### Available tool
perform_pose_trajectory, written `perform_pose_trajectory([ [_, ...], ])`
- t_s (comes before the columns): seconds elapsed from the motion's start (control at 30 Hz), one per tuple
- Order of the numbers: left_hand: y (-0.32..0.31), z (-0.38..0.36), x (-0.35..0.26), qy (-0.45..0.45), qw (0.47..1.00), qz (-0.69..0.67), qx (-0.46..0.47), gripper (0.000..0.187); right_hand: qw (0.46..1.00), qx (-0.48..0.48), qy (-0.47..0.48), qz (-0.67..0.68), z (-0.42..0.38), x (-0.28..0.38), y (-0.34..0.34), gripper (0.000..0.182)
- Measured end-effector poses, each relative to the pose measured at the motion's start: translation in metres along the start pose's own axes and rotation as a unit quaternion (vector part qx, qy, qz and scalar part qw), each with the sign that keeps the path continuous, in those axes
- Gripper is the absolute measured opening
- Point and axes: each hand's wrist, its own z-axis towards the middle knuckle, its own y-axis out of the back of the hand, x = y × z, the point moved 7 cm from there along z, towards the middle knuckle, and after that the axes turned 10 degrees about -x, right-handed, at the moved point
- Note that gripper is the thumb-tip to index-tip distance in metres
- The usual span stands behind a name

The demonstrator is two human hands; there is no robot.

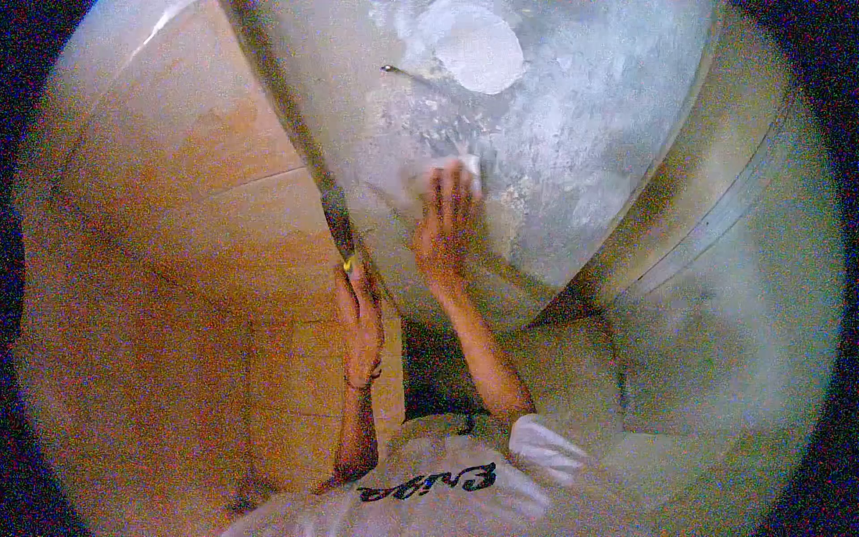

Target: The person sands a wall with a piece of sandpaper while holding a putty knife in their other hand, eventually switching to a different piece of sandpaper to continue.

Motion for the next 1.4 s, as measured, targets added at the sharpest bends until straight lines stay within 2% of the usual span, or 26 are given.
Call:
perform_pose_trajectory([
  [0.07, 0.01, 0.0, 0.014, 0.035, 0.999, -0.029, 0.001, 0.041, 0.992, -0.076, -0.1, 0.002, 0.003, -0.009, 0.016, 0.06],
  [0.1, -0.023, -0.016, 0.02, 0.055, 0.997, -0.057, 0.016, 0.041, 0.994, -0.068, -0.083, -0.031, 0.011, -0.035, 0.032, 0.06],
  [0.17, -0.038, -0.004, 0.022, 0.069, 0.993, -0.074, 0.054, 0.041, 0.983, -0.163, -0.072, 0.038, 0.047, -0.023, 0.036, 0.059],
  [0.2, -0.025, -0.011, 0.017, 0.076, 0.995, -0.042, 0.051, 0.041, 0.989, -0.119, -0.083, 0.012, 0.037, -0.013, 0.027, 0.059],
  [0.23, -0.038, -0.011, 0.014, 0.068, 0.994, -0.061, 0.053, 0.04, 0.99, -0.125, -0.071, 0.005, 0.038, -0.022, 0.03, 0.059],
  [0.3, -0.043, -0.005, 0.007, 0.057, 0.993, -0.076, 0.067, 0.04, 0.997, 0.016, 0.001, -0.073, 0.024, -0.022, 0.01, 0.059],
  [0.37, -0.041, -0.006, 0.006, 0.082, 0.99, -0.09, 0.077, 0.039, 0.995, 0.006, 0.021, -0.098, 0.009, -0.038, 0.011, 0.059],
  [0.43, -0.045, -0.009, 0.016, 0.074, 0.992, -0.081, 0.069, 0.039, 0.988, -0.113, -0.105, 0.016, 0.01, -0.053, 0.041, 0.059],
  [0.47, -0.047, -0.006, 0.019, 0.074, 0.99, -0.1, 0.073, 0.04, 0.983, -0.144, -0.108, 0.032, 0.02, -0.049, 0.046, 0.059],
  [0.6, -0.062, -0.017, 0.009, 0.046, 0.993, -0.079, 0.08, 0.039, 0.993, -0.083, -0.075, 0.035, 0.028, -0.033, 0.033, 0.06],
  [0.63, -0.063, -0.017, 0.009, 0.064, 0.991, -0.081, 0.082, 0.039, 0.993, -0.088, -0.077, 0.03, 0.017, -0.043, 0.027, 0.06],
  [0.7, -0.062, -0.018, 0.009, 0.084, 0.99, -0.076, 0.084, 0.038, 0.996, -0.011, -0.012, -0.083, 0.002, -0.053, 0.019, 0.06],
  [0.77, -0.057, -0.018, 0.005, 0.025, 0.995, -0.067, 0.074, 0.037, 0.997, -0.019, -0.043, -0.068, 0.001, -0.063, 0.024, 0.06],
  [0.87, -0.055, -0.02, 0.025, 0.054, 0.993, -0.065, 0.086, 0.035, 0.976, -0.16, -0.134, 0.061, 0.024, -0.052, 0.047, 0.059],
  [0.9, -0.054, -0.022, 0.028, 0.056, 0.993, -0.064, 0.087, 0.035, 0.976, -0.159, -0.136, 0.06, 0.022, -0.046, 0.043, 0.059],
  [0.97, -0.054, -0.023, 0.028, 0.042, 0.993, -0.077, 0.076, 0.034, 0.996, -0.079, -0.051, 0.005, 0.024, -0.028, 0.03, 0.06],
  [1.03, -0.051, -0.029, 0.021, 0.063, 0.991, -0.094, 0.076, 0.034, 0.998, -0.042, -0.039, 0.01, 0.007, -0.034, 0.021, 0.064],
  [1.13, -0.045, -0.025, 0.029, 0.078, 0.988, -0.117, 0.067, 0.034, 0.997, -0.069, -0.012, -0.036, 0.004, -0.04, 0.019, 0.069],
  [1.23, -0.039, -0.019, 0.041, 0.069, 0.991, -0.096, 0.064, 0.034, 0.974, -0.185, -0.122, 0.037, 0.022, -0.038, 0.042, 0.066],
  [1.27, -0.037, -0.017, 0.042, 0.056, 0.994, -0.067, 0.067, 0.035, 0.972, -0.194, -0.124, 0.043, 0.027, -0.035, 0.037, 0.064],
  [1.3, -0.037, -0.015, 0.047, 0.059, 0.994, -0.07, 0.065, 0.035, 0.973, -0.191, -0.121, 0.043, 0.028, -0.031, 0.035, 0.064],
  [1.37, -0.037, -0.012, 0.057, 0.031, 0.997, -0.049, 0.044, 0.038, 0.997, -0.071, -0.02, -0.025, 0.03, -0.01, 0.019, 0.063],
  [1.4, -0.035, -0.013, 0.056, 0.034, 0.997, -0.049, 0.039, 0.038, 0.999, -0.039, -0.011, -0.017, 0.02, -0.011, 0.008, 0.062],
])
